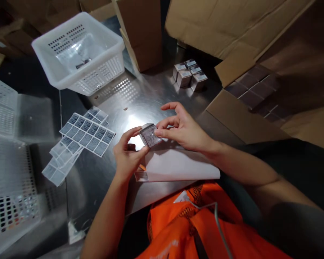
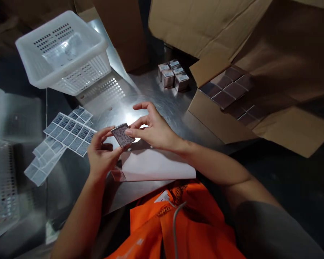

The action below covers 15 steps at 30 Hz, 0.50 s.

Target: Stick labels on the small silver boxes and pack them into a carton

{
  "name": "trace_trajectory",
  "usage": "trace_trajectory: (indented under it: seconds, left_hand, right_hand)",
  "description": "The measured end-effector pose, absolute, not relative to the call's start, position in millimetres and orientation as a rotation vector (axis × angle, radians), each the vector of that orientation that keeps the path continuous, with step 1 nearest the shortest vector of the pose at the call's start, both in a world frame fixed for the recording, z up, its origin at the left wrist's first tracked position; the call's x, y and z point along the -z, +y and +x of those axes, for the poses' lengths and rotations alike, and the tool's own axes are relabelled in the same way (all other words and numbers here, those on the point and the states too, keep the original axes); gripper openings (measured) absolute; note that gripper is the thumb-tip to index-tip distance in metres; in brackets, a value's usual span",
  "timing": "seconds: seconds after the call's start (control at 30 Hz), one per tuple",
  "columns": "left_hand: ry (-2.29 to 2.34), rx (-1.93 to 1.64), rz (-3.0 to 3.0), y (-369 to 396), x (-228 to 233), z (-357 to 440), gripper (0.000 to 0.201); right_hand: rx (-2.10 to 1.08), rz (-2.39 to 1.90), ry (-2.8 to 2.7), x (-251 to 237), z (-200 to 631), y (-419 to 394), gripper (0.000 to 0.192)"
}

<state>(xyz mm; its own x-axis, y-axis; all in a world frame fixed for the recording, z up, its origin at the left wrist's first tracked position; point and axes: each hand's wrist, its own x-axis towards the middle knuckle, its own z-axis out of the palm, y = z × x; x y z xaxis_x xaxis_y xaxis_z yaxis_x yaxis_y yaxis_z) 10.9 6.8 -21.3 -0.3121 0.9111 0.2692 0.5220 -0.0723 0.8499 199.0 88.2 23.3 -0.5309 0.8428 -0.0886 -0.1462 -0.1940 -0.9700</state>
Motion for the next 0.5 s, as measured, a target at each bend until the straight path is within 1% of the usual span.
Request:
trace_trajectory:
  seconds: [0.5]
  left_hand:
    - [1.822,-1.399,1.569,6.9,18.2,12.1,0.054]
  right_hand:
    - [-1.804,-0.853,-1.358,-24.1,198.6,88.4,0.058]
